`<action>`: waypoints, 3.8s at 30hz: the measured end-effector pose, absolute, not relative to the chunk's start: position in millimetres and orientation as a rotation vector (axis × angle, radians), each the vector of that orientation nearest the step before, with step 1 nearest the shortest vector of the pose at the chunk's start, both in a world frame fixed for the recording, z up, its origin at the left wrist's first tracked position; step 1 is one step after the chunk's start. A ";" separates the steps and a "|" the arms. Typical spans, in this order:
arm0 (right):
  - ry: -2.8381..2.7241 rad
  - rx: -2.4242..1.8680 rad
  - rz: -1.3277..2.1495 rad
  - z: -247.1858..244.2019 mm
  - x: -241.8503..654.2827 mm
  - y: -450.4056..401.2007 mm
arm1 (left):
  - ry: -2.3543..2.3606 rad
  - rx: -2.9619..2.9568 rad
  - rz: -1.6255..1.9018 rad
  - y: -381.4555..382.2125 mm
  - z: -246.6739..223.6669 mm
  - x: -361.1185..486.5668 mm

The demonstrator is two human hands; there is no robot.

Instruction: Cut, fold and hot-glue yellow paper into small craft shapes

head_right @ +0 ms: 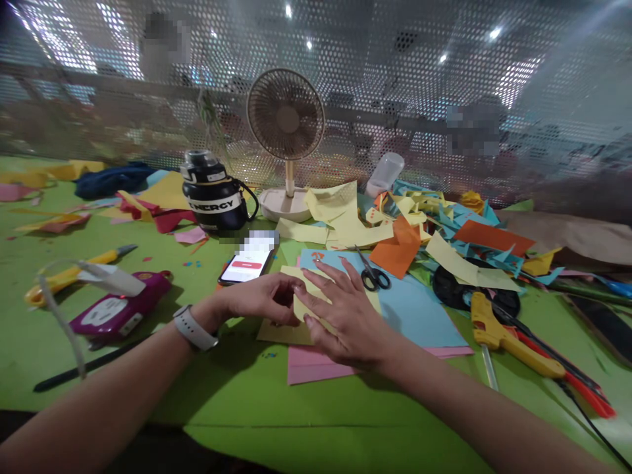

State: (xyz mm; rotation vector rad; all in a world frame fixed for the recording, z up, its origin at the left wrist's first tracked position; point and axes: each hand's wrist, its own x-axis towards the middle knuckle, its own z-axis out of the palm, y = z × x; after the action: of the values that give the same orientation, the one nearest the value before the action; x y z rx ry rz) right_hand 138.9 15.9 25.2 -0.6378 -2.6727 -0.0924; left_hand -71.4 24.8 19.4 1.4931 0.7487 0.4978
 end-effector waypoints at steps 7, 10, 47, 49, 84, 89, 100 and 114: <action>-2.663 -0.621 -0.100 23.6 139.7 17.2 | 0.747 1.483 0.496 24.2 21.5 -71.4; -2.665 -0.621 0.027 25.2 141.3 18.4 | 0.737 1.503 0.492 24.8 20.3 -71.2; -2.155 -1.091 1.269 32.1 147.3 31.6 | 0.858 1.500 0.483 22.5 23.4 -71.2; -2.161 -1.085 1.258 31.4 147.9 31.6 | 0.845 1.505 0.485 22.9 22.2 -71.7; -2.075 -1.046 1.342 31.4 148.9 34.3 | 0.748 1.449 0.486 21.8 20.3 -72.0; -2.126 -1.044 1.320 27.3 149.1 36.4 | 0.723 1.417 0.477 20.1 24.1 -70.9; -2.282 -0.949 0.799 29.3 149.6 31.9 | 0.675 1.480 0.481 20.4 26.8 -72.5; -2.581 -0.530 0.114 26.2 150.6 34.8 | 0.711 1.537 0.416 20.3 25.9 -72.2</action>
State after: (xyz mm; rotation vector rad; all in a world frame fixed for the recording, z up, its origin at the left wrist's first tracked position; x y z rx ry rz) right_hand 150.6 34.8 26.2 -0.5296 -2.5809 0.1135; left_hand -72.2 20.3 25.9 1.5374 0.7106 0.4161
